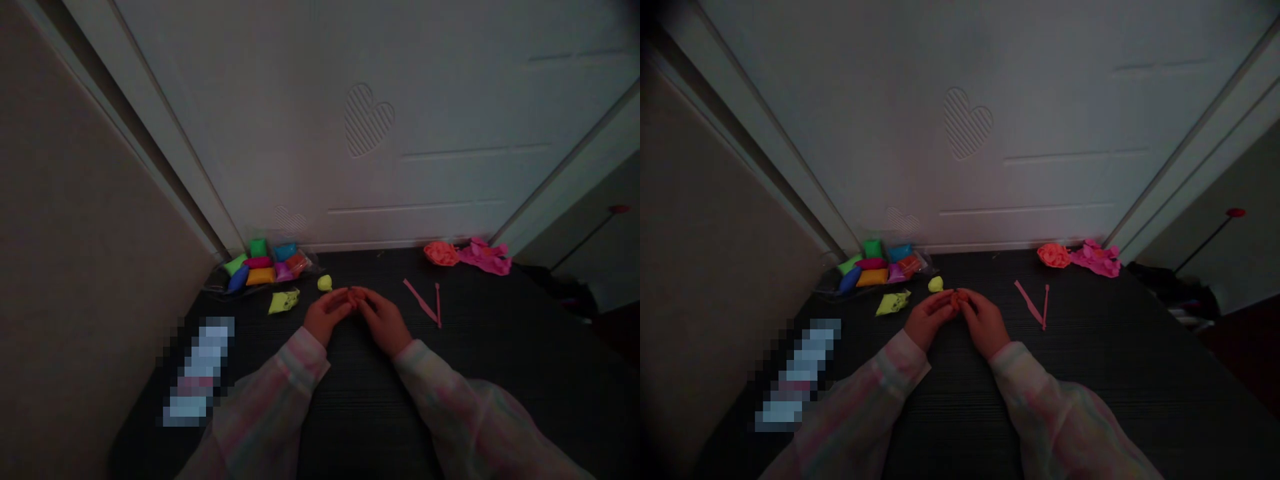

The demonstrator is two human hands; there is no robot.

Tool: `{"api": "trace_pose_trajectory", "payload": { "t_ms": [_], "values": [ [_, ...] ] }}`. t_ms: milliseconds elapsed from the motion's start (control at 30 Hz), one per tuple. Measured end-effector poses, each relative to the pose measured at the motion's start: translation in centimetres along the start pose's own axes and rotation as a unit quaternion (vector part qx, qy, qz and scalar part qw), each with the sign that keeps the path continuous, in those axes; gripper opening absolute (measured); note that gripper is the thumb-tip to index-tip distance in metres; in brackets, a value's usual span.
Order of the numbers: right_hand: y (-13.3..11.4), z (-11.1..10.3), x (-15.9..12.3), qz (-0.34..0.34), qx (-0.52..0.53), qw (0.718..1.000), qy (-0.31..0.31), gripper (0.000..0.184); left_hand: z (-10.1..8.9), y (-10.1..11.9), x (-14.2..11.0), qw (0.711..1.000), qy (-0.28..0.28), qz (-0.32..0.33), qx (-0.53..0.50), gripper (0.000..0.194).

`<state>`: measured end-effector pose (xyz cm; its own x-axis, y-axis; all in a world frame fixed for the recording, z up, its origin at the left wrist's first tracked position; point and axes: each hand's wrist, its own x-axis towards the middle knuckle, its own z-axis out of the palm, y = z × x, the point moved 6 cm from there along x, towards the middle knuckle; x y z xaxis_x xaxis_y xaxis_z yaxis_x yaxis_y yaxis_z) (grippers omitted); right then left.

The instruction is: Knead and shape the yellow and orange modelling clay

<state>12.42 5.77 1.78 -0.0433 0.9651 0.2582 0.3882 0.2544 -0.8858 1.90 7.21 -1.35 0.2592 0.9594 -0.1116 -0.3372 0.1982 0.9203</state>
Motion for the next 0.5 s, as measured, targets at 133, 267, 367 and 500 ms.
{"api": "trace_pose_trajectory", "payload": {
  "t_ms": [133, 267, 367, 500],
  "values": [
    [-0.6, 0.7, -0.4, -0.047, -0.037, 0.998, -0.027, 0.036, 0.1, -0.2, 0.1, 0.997, 0.007, -0.024, -0.076, 0.028],
    [-0.8, 0.6, -0.6, -0.063, -0.049, 0.996, -0.031, 0.037, 0.3, 0.2, 0.0, 0.994, -0.003, -0.025, -0.107, 0.022],
    [-0.4, 0.6, -0.4, -0.038, 0.015, 0.999, -0.027, 0.03, 0.1, 0.2, 0.1, 0.997, 0.008, -0.015, -0.075, 0.025],
    [0.9, 0.9, 0.1, 0.049, 0.119, 0.992, 0.003, 0.032, 0.5, 0.0, 0.1, 0.997, 0.031, 0.039, 0.065, 0.026]
  ]
}}
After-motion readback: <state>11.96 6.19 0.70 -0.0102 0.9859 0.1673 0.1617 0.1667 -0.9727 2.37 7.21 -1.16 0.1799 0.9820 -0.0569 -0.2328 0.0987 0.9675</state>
